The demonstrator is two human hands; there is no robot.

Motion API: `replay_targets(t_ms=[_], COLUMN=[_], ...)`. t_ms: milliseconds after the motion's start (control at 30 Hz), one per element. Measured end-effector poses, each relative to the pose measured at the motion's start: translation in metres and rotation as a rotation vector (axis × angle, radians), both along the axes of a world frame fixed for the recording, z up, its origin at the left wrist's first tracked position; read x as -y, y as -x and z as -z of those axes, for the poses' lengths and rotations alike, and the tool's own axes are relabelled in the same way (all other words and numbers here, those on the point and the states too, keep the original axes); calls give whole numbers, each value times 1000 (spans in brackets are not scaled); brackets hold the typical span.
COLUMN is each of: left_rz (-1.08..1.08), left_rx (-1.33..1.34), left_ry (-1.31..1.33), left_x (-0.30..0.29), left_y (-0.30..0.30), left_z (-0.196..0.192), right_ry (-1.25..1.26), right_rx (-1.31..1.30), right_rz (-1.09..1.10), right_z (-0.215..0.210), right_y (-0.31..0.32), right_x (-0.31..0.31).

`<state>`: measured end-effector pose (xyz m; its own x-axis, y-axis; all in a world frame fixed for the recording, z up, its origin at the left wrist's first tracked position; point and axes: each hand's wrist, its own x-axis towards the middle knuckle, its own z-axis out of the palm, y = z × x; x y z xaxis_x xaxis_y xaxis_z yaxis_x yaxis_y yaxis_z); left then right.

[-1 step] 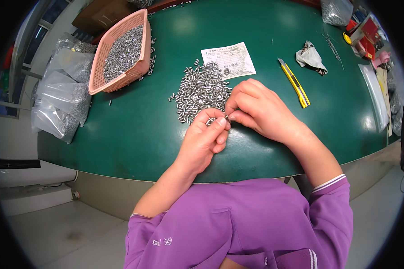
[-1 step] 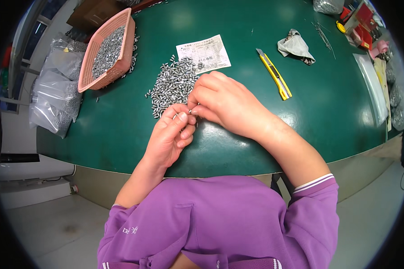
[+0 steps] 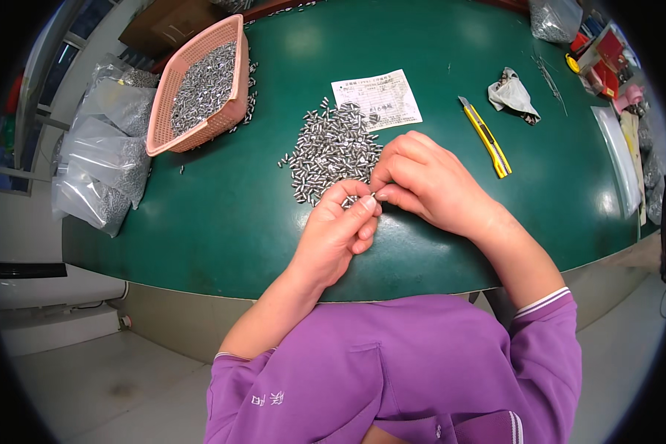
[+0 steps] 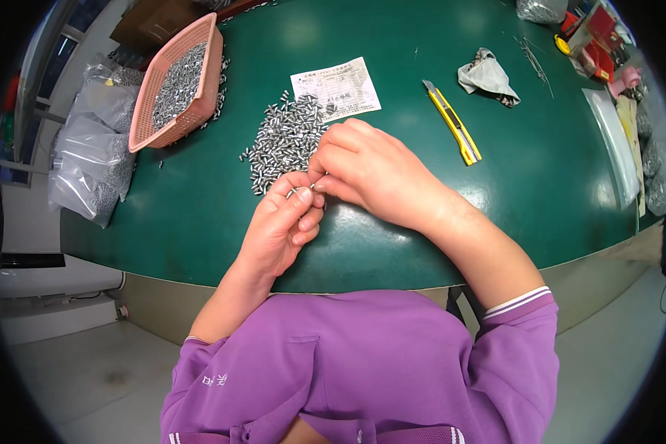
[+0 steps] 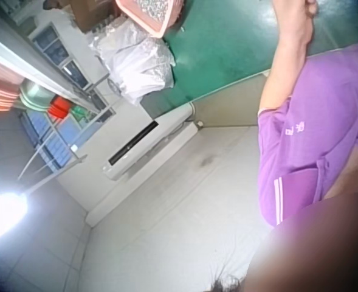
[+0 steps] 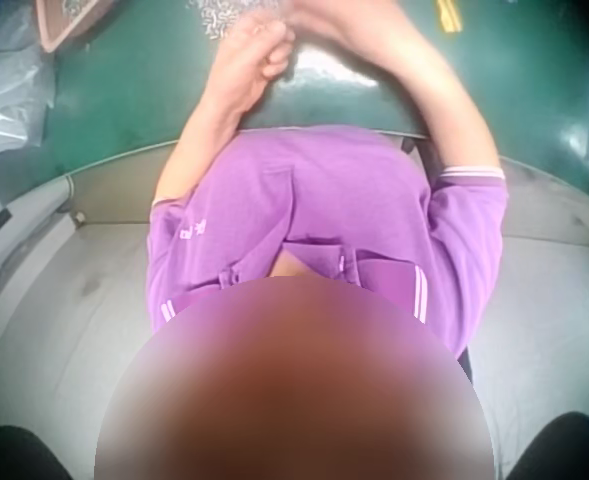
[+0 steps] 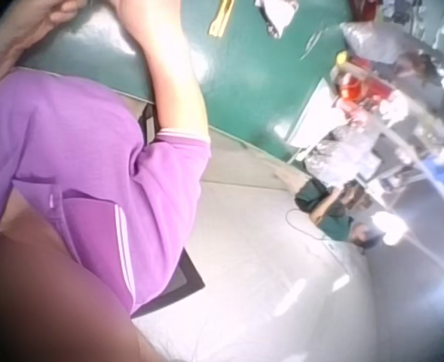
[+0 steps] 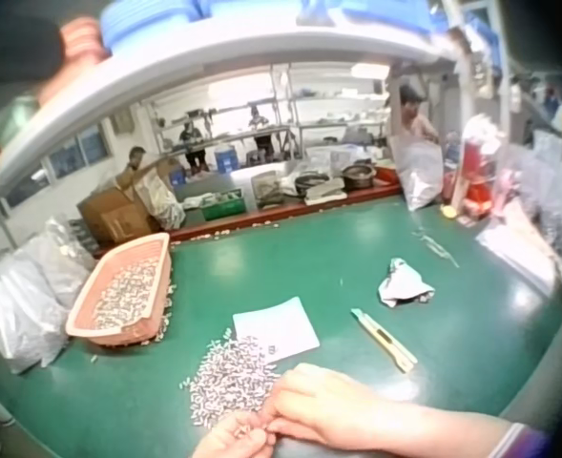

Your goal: The person is manually counting and inspecting small metallic components on a workbench.

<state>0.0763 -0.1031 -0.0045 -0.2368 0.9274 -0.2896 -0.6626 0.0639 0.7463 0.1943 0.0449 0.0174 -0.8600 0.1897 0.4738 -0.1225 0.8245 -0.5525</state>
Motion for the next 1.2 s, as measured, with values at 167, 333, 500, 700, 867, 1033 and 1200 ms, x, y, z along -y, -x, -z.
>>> replay_targets(t_ms=[167,333,500,700,867,1033,1200], left_rz=[19,20,17,19,-31,22,41], left_rx=[31,50,43,67,52,34,-7], left_ry=[1,-40,-46,-58,-20,-13,3], left_x=[-1,1,1,1,0,0,0], left_y=[0,2,3,3,2,0,-1], left_z=[-1,-2,-3,-2,-4,-2,-2], right_ry=[27,13,-93,-124,-6,168,238], right_rx=[-55,84,149,205,152,-5,-50], right_rz=[-43,-35,-72,-47,23,-42,-83], right_z=[2,6,11,10,5,2,7], right_y=[1,-1,-2,-4,-1,1,3], right_x=[0,-3,-4,-3,-4,-2,2])
